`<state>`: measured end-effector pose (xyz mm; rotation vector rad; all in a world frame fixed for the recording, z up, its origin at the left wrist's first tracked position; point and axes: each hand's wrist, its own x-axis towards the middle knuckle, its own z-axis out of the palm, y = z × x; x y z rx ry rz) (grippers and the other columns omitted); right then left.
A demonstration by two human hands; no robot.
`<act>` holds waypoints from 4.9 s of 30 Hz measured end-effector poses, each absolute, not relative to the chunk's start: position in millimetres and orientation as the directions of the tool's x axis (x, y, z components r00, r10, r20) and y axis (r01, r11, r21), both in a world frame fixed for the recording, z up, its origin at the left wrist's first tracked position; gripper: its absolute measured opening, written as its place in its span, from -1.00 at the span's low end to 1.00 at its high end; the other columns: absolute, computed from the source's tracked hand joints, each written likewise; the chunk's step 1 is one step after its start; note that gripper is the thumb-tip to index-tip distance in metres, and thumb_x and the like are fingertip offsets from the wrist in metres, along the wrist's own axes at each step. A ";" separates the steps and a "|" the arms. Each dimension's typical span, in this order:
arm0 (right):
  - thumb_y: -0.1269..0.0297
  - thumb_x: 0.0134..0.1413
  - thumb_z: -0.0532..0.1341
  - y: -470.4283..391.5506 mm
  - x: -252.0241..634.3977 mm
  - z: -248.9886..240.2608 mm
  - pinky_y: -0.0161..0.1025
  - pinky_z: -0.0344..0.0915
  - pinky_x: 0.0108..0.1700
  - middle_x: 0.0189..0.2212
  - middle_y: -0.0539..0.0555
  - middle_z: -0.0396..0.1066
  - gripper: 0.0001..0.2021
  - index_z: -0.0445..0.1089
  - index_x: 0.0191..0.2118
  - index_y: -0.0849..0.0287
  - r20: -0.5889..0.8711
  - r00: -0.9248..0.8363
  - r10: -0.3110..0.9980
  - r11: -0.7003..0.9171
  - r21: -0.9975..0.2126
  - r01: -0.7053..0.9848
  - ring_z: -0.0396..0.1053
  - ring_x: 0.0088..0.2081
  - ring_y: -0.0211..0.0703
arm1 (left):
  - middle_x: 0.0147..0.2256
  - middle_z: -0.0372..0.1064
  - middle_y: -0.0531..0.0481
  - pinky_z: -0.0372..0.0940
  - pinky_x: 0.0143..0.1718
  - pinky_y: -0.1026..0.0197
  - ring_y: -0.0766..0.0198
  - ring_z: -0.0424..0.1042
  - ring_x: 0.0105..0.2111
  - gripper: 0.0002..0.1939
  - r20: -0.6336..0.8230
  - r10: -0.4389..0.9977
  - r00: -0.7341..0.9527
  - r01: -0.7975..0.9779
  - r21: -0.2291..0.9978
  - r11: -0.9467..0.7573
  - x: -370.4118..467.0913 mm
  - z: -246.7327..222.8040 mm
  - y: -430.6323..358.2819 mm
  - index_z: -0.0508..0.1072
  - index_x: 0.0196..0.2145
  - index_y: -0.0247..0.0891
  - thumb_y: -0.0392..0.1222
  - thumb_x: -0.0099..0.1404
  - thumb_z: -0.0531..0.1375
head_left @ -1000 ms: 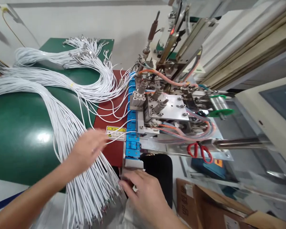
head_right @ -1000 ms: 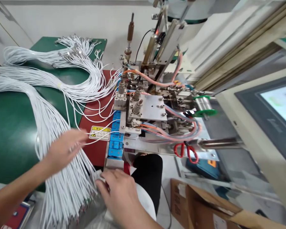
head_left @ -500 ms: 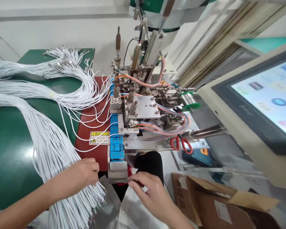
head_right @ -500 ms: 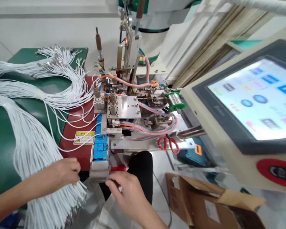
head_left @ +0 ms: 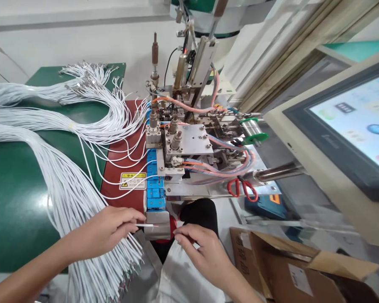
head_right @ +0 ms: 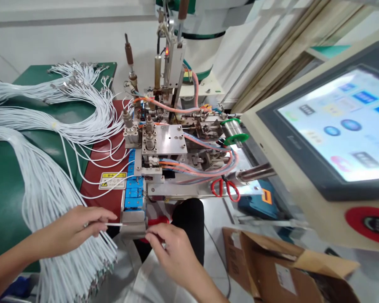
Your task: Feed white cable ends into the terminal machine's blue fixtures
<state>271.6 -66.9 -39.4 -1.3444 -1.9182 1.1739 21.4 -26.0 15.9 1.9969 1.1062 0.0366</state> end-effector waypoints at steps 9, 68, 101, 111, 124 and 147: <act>0.29 0.06 0.13 -50.2 248.3 -45.5 -0.34 0.33 -0.42 -0.38 0.09 0.43 -0.81 0.40 -0.21 0.18 -0.056 -0.104 0.993 -0.036 -0.981 0.188 0.39 -0.41 -0.23 | -0.33 0.43 0.02 0.28 -0.27 0.28 0.31 0.39 -0.33 -0.77 -0.137 0.925 0.354 0.636 0.760 -0.131 53.9 -14.0 -24.4 0.44 -0.23 -0.20 -0.19 0.31 -0.01; 0.48 0.03 0.11 -18.7 210.7 -37.4 -0.28 0.29 -0.34 -0.43 0.07 0.36 -0.88 0.38 -0.35 0.19 0.357 -0.043 0.933 0.354 -0.889 0.289 0.33 -0.37 -0.22 | -0.42 0.46 0.03 0.28 -0.29 0.28 0.29 0.40 -0.37 -0.85 -0.239 0.946 0.219 0.279 0.944 0.174 67.6 -16.6 -8.9 0.53 -0.38 -0.26 -0.23 0.17 0.15; 0.43 0.04 0.10 -26.4 208.2 -36.8 -0.33 0.20 -0.40 -0.52 0.03 0.31 -0.87 0.35 -0.47 0.21 0.199 0.010 0.980 0.185 -0.927 0.326 0.27 -0.46 -0.26 | -0.43 0.41 0.02 0.28 -0.34 0.35 0.34 0.36 -0.41 -0.82 -0.224 0.971 0.080 0.235 0.951 0.200 76.9 -26.2 -22.8 0.43 -0.39 -0.30 -0.14 0.21 0.12; 0.35 -0.01 0.13 -14.5 218.4 -34.9 -0.35 0.17 -0.49 -0.52 0.00 0.30 -0.90 0.37 -0.46 0.20 0.062 -0.004 0.998 0.061 -0.964 0.260 0.22 -0.52 -0.30 | -0.43 0.38 0.05 0.28 -0.33 0.36 0.39 0.35 -0.43 -0.67 -0.242 0.958 0.150 0.201 0.957 0.210 75.7 -28.8 -21.8 0.36 -0.04 -0.24 -0.18 0.23 0.09; 0.30 0.00 0.13 -16.5 214.3 -43.2 -0.34 0.20 -0.46 -0.55 0.00 0.29 -0.85 0.33 -0.52 0.20 0.005 0.008 1.000 0.003 -0.966 0.257 0.24 -0.50 -0.28 | -0.40 0.42 -0.01 0.34 -0.35 0.32 0.35 0.39 -0.45 -0.66 -0.174 0.972 0.157 0.292 0.949 0.122 76.3 -30.9 -24.4 0.38 -0.03 -0.26 -0.15 0.26 0.06; 0.36 0.07 0.08 -23.2 217.0 -46.9 -0.31 0.23 -0.34 -0.50 0.01 0.32 -0.86 0.29 -0.48 0.16 0.163 0.014 0.987 0.144 -0.906 0.398 0.30 -0.42 -0.24 | -0.35 0.46 -0.05 0.33 -0.30 0.31 0.32 0.43 -0.41 -0.68 0.086 0.978 0.189 0.556 0.811 -0.179 77.4 -41.1 -29.1 0.34 -0.02 -0.28 -0.20 0.30 0.01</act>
